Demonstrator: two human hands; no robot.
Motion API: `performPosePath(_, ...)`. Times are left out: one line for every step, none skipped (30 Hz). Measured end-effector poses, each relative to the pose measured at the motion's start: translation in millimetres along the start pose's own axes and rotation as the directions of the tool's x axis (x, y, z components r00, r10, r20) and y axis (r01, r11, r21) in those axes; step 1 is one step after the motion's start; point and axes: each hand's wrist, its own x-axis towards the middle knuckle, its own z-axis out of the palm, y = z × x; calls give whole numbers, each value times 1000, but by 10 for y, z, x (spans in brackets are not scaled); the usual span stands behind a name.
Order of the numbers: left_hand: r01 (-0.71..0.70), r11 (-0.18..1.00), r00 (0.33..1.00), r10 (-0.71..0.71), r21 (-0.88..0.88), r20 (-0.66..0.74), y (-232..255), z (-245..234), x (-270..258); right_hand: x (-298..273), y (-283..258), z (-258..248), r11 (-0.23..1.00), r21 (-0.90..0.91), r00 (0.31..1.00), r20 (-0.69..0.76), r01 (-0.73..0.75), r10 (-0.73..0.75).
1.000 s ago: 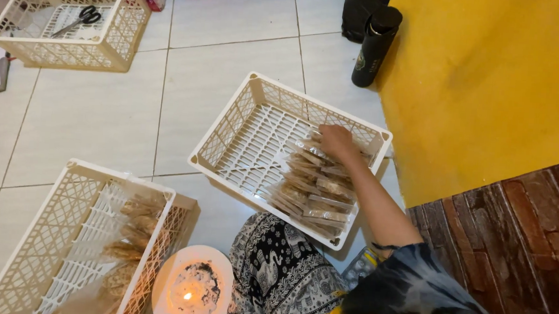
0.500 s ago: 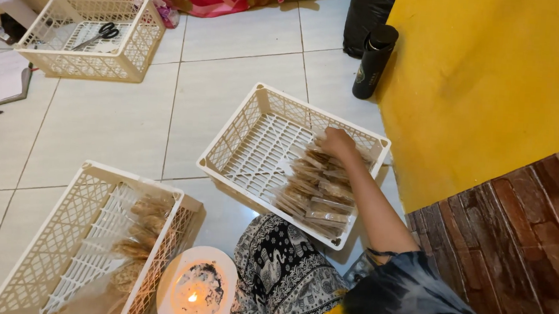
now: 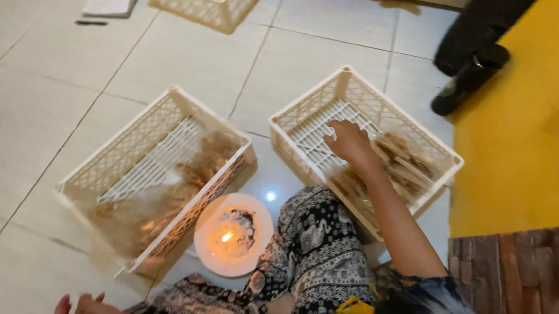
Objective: Sealing plastic bags containing snacks using a candle flame and organizing them into crates.
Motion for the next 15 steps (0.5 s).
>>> performPosePath(13, 1000, 999, -12, 9, -41, -111, 7, 67, 13, -159, 105, 999, -14, 999, 21, 36, -36)
performPosePath(-72, 993, 997, 70, -94, -23, -213, 3, 160, 22, -328, 220, 991, -18, 991, -6, 133, -133)
performPosePath(-158, 968, 987, 158, -194, -12, -319, -6, 259, 24, -495, 337, 973, -22, 973, -31, 230, -230)
performPosePath(-158, 971, 987, 151, -178, -52, -334, -44, 274, -2, -693, 451, 964, -26, 964, -8, 266, -266)
performPosePath(-85, 978, 996, 83, -192, -18, -350, -73, 298, -33, -890, 566, 943, -27, 943, -18, 331, -331)
performPosePath(-10, 978, 1000, 13, -207, 17, -366, -88, 320, -65, -1080, 670, 919, -28, 919, -27, 394, -394)
performPosePath(-8, 980, 1000, 4, -198, -24, -427, -90, 355, -73, -1229, 848, 903, -30, 904, -4, 428, -428)
performPosePath(24, 971, 999, -18, -237, 27, -488, -66, 385, -76, -1366, 1008, 870, -3, 869, -58, 493, -492)
performPosePath(58, 960, 996, -37, -275, 78, -550, -40, 424, -85, -1500, 1170, 831, 24, 827, -112, 556, -551)
performPosePath(59, 960, 998, -51, -273, 39, -551, -28, 412, -170, -1689, 1260, 810, 21, 808, -90, 585, -582)
performPosePath(90, 959, 995, -74, -268, 68, -549, -6, 409, -257, -1872, 1346, 759, 32, 758, -107, 650, -644)
performPosePath(119, 957, 990, -94, -263, 104, -527, 47, 420, -343, -2035, 1419, 707, 46, 706, -128, 705, -696)
performPosePath(119, 958, 992, -104, -262, 71, -545, 77, 416, -420, -2220, 1536, 687, 48, 687, -111, 725, -718)
performPosePath(149, 950, 987, -127, -276, 96, -569, 118, 423, -509, -2394, 1659, 626, 77, 630, -138, 776, -764)
performPosePath(178, 940, 981, -149, -289, 120, -592, 166, 434, -601, -2562, 1780, 560, 106, 570, -166, 821, -804)
